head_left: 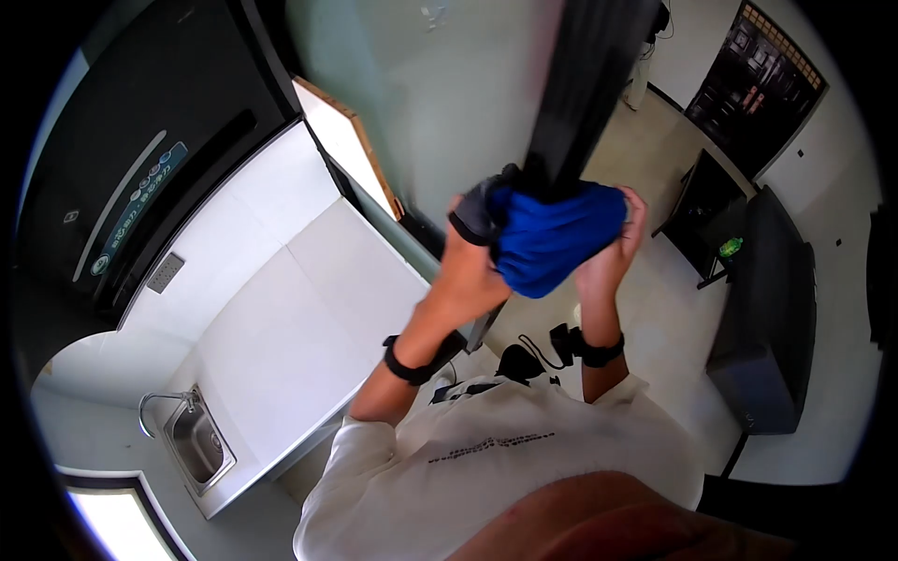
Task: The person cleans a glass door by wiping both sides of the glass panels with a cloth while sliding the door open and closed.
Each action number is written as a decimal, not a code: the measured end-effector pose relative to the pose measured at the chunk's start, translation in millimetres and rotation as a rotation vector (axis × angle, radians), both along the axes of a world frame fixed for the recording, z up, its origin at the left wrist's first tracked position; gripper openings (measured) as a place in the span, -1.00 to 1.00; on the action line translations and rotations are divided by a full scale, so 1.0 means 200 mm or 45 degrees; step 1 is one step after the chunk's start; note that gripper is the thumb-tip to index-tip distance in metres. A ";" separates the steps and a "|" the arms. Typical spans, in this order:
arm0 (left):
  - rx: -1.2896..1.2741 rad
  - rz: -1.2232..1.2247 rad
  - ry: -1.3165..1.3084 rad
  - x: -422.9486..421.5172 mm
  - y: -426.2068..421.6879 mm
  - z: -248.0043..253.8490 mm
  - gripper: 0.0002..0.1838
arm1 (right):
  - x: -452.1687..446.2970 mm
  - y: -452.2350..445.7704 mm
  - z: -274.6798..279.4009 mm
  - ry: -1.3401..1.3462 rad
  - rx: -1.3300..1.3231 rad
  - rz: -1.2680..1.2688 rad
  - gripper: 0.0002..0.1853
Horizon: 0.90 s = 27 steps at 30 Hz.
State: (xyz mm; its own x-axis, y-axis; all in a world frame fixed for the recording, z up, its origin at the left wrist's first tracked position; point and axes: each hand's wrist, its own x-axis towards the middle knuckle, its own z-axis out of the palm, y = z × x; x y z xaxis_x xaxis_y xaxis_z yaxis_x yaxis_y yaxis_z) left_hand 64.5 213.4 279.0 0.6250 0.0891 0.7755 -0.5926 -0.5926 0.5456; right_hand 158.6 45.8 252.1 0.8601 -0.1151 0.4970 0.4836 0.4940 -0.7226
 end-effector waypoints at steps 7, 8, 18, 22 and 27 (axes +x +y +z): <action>-0.381 0.053 -0.190 -0.02 -0.15 0.54 0.02 | 0.18 0.02 0.42 -0.620 -0.430 0.598 -0.22; -0.251 0.190 -0.190 -0.01 -0.16 0.58 0.02 | 0.22 0.08 0.42 -0.769 -0.749 0.437 -0.20; -0.143 0.707 0.414 -0.07 -0.12 0.06 -0.31 | 0.17 0.17 0.25 -0.592 -0.547 0.724 -0.21; -0.210 0.592 0.496 -0.11 -0.12 -0.16 -0.43 | 0.19 0.15 0.00 -0.656 -0.640 0.673 -0.21; -0.664 0.426 0.591 -0.13 -0.25 -0.24 -0.41 | 0.14 0.15 -0.34 -0.578 -0.509 0.652 -0.24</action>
